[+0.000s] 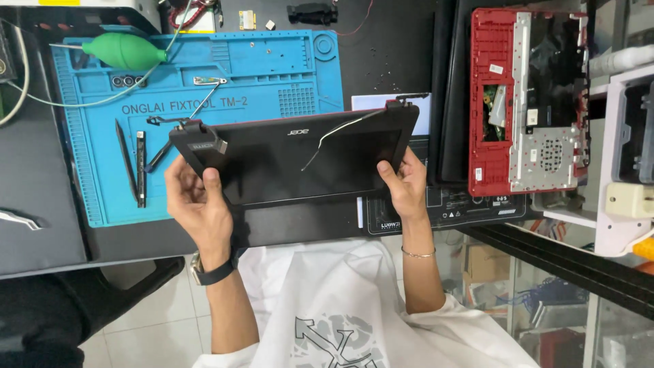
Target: Disassembling a laptop to access internal components and the screen assembly.
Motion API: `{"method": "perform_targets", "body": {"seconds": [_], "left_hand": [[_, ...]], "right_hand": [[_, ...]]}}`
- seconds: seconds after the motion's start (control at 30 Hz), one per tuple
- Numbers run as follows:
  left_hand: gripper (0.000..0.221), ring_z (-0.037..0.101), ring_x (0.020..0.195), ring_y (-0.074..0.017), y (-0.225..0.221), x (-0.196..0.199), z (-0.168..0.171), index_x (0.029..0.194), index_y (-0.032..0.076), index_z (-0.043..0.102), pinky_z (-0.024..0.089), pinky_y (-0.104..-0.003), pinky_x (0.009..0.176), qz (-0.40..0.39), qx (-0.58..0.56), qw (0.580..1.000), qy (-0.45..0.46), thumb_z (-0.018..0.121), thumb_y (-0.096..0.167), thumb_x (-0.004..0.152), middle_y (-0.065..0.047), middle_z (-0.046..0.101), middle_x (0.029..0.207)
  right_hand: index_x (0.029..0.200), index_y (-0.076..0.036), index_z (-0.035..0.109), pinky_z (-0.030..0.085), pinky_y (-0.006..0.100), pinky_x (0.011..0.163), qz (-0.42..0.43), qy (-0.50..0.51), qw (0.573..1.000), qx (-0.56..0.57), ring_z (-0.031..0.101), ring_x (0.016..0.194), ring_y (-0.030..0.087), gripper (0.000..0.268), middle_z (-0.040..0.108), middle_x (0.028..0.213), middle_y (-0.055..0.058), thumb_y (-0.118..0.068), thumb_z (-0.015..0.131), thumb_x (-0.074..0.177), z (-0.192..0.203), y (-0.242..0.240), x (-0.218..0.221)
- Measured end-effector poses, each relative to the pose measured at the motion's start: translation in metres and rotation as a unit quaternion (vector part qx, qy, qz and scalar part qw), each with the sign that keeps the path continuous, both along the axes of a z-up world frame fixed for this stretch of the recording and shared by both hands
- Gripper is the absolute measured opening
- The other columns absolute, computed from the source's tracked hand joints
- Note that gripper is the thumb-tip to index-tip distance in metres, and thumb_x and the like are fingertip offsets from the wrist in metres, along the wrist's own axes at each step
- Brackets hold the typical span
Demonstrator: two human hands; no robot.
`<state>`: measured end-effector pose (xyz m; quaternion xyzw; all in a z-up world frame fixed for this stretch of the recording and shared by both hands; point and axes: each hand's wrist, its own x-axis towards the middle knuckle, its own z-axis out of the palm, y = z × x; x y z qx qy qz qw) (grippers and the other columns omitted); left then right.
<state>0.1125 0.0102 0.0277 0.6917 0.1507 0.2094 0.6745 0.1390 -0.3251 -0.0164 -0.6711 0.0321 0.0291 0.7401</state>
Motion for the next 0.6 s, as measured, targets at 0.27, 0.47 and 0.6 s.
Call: {"method": "perform_targets", "body": {"seconds": [0.27, 0.47, 0.6], "left_hand": [[0.043, 0.055, 0.087, -0.0068, 0.002, 0.010, 0.005, 0.144, -0.001, 0.056, 0.045, -0.023, 0.074, -0.019, 0.030, 0.996, 0.077, 0.071, 0.016, 0.107, -0.004, 0.066, 0.105], [0.039, 0.061, 0.080, -0.0174, 0.002, 0.027, 0.002, 0.137, -0.005, 0.061, 0.050, -0.031, 0.067, -0.028, 0.198, 0.973, 0.118, 0.070, 0.009, 0.102, -0.011, 0.065, 0.101], [0.033, 0.063, 0.077, -0.0255, 0.005, 0.037, -0.001, 0.130, -0.006, 0.065, 0.050, -0.039, 0.069, -0.040, 0.263, 0.955, 0.129, 0.070, 0.009, 0.101, -0.016, 0.067, 0.098]], "right_hand": [[0.136, 0.001, 0.060, 0.048, 0.017, 0.086, 0.004, 0.054, 0.998, -0.030, 0.059, 0.097, 0.002, 0.044, 0.069, 0.114, -0.003, -0.025, 0.069, 0.102, 0.037, 0.018, 0.006], [0.114, -0.003, 0.071, 0.039, 0.027, 0.057, -0.036, 0.132, 0.941, -0.308, 0.046, 0.065, 0.005, 0.023, 0.063, 0.073, 0.005, -0.023, 0.069, 0.103, 0.031, 0.027, 0.009], [0.101, 0.000, 0.069, 0.050, 0.027, 0.062, -0.078, 0.018, 0.931, -0.357, 0.058, 0.066, 0.007, 0.021, 0.069, 0.076, 0.004, -0.019, 0.075, 0.098, 0.032, 0.032, 0.017]]}}
